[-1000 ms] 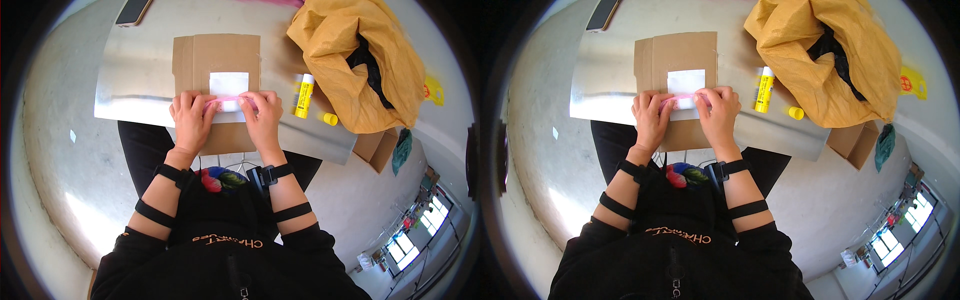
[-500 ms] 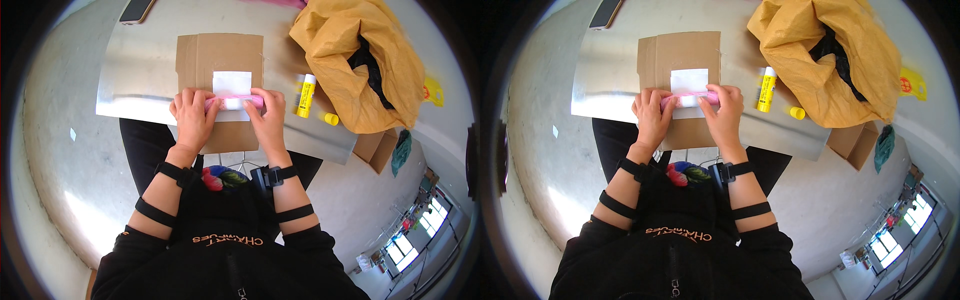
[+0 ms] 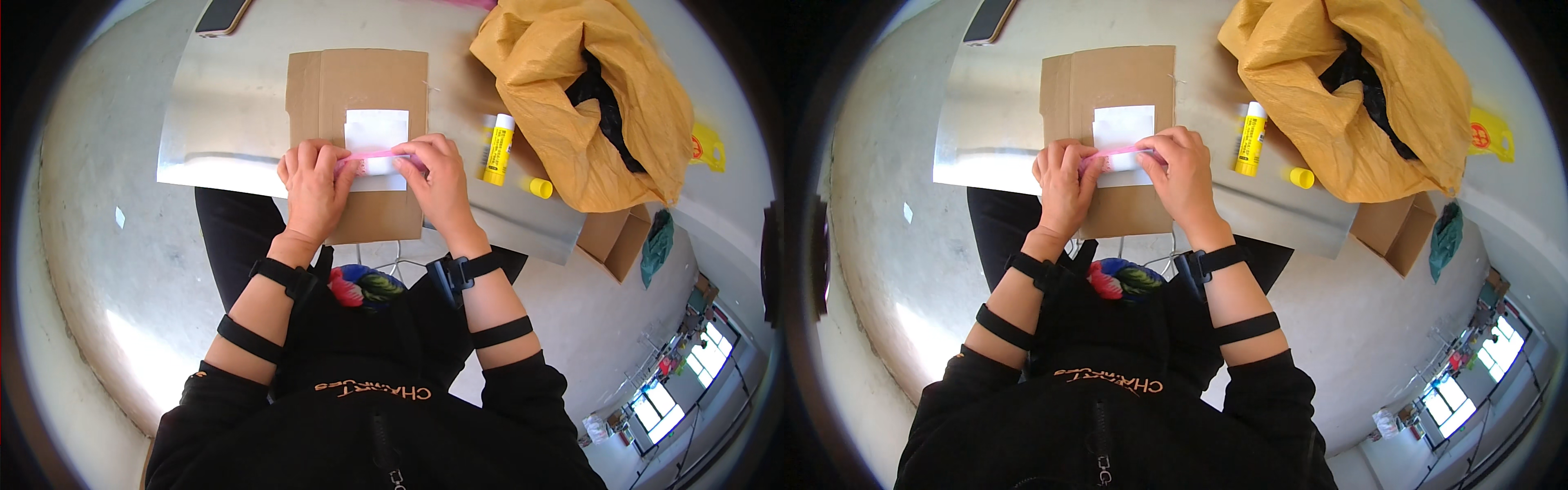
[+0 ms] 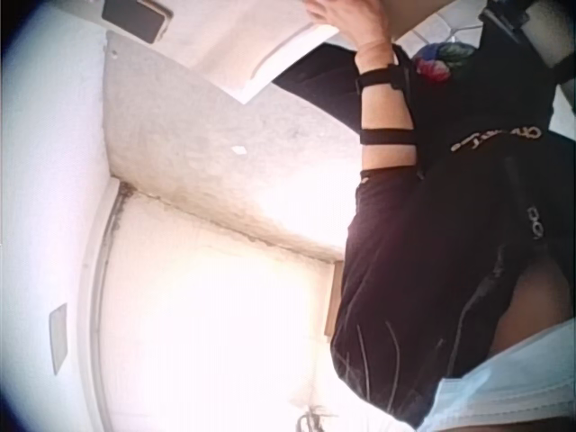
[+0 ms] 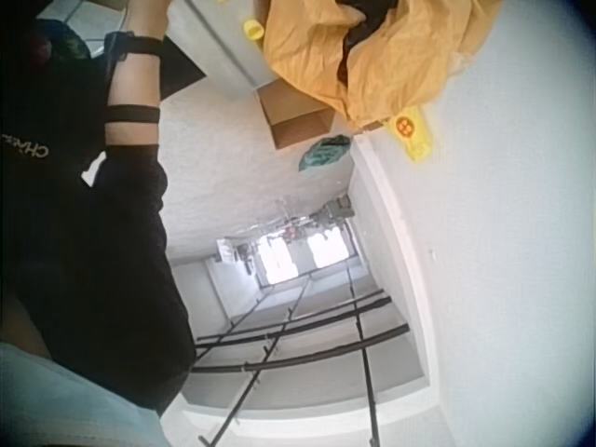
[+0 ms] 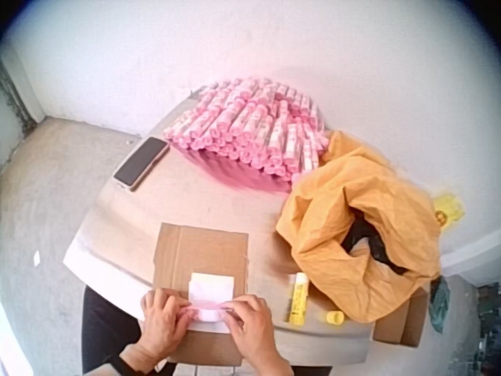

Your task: The person is applying labels and stickers to pink canisters at a metal workstation.

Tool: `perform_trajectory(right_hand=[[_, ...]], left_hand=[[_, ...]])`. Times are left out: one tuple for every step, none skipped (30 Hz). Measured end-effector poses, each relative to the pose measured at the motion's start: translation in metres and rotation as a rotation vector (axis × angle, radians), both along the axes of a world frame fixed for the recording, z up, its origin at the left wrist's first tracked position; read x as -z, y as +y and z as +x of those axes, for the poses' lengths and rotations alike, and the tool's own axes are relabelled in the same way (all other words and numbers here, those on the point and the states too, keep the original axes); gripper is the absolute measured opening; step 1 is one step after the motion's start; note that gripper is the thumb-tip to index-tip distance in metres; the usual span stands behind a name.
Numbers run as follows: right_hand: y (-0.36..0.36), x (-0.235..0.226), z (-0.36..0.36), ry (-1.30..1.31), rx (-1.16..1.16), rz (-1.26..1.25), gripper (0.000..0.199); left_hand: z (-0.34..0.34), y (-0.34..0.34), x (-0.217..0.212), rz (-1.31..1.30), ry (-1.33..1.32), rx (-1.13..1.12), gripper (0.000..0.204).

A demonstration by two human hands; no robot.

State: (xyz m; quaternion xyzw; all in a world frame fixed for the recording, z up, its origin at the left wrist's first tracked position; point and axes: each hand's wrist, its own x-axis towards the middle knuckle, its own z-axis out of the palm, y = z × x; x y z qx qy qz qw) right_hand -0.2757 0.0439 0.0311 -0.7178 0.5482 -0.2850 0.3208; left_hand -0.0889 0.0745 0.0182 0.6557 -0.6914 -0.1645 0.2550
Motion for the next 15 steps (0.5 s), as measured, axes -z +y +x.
perform_trajectory(right_hand=[[0.0, 0.003, 0.002, -0.09, 0.05, 0.098, 0.013], [0.001, 0.005, 0.003, -0.089, 0.051, 0.097, 0.013], [0.003, 0.007, 0.004, -0.061, 0.09, 0.075, 0.012], [0.005, 0.006, 0.007, -0.037, 0.127, 0.054, 0.012], [0.007, 0.005, 0.011, -0.038, 0.125, 0.054, 0.012], [0.01, 0.004, 0.015, 0.025, 0.166, -0.043, 0.011], [0.011, 0.002, 0.017, 0.089, 0.208, -0.14, 0.01], [0.01, 0.001, 0.017, 0.089, 0.206, -0.139, 0.01], [0.009, -0.001, 0.018, 0.172, 0.143, -0.263, 0.011], [0.01, -0.002, 0.018, 0.255, 0.081, -0.385, 0.012], [0.011, -0.002, 0.017, 0.255, 0.08, -0.382, 0.012], [0.014, -0.003, 0.016, 0.259, 0.025, -0.369, 0.017], [0.015, -0.004, 0.015, 0.263, -0.031, -0.357, 0.022], [0.017, -0.007, 0.014, 0.264, -0.033, -0.354, 0.022], [0.018, -0.009, 0.013, 0.302, -0.053, -0.336, 0.028]], left_hand=[[-0.001, 0.0, -0.001, -0.001, 0.001, 0.001, 0.018], [-0.002, 0.0, -0.001, 0.011, -0.025, -0.003, 0.017], [-0.003, -0.001, -0.002, 0.024, -0.051, -0.007, 0.016], [-0.003, -0.001, -0.002, 0.024, -0.053, -0.008, 0.016], [-0.004, -0.002, -0.003, 0.035, -0.055, -0.018, 0.015], [-0.004, -0.002, -0.003, 0.046, -0.057, -0.028, 0.014], [-0.004, -0.003, -0.003, 0.046, -0.057, -0.029, 0.014], [-0.004, -0.004, -0.003, 0.043, -0.058, -0.031, 0.014], [-0.004, -0.005, -0.003, 0.04, -0.059, -0.033, 0.013], [-0.003, -0.006, -0.004, 0.043, -0.059, -0.033, 0.013], [-0.001, -0.009, -0.005, 0.045, -0.065, -0.005, 0.014], [0.001, -0.011, -0.005, 0.048, -0.071, 0.022, 0.014], [0.002, -0.013, -0.006, 0.051, -0.069, 0.02, 0.014], [0.002, -0.015, -0.007, 0.053, -0.075, 0.038, 0.014], [0.002, -0.017, -0.007, 0.054, -0.08, 0.056, 0.015]])
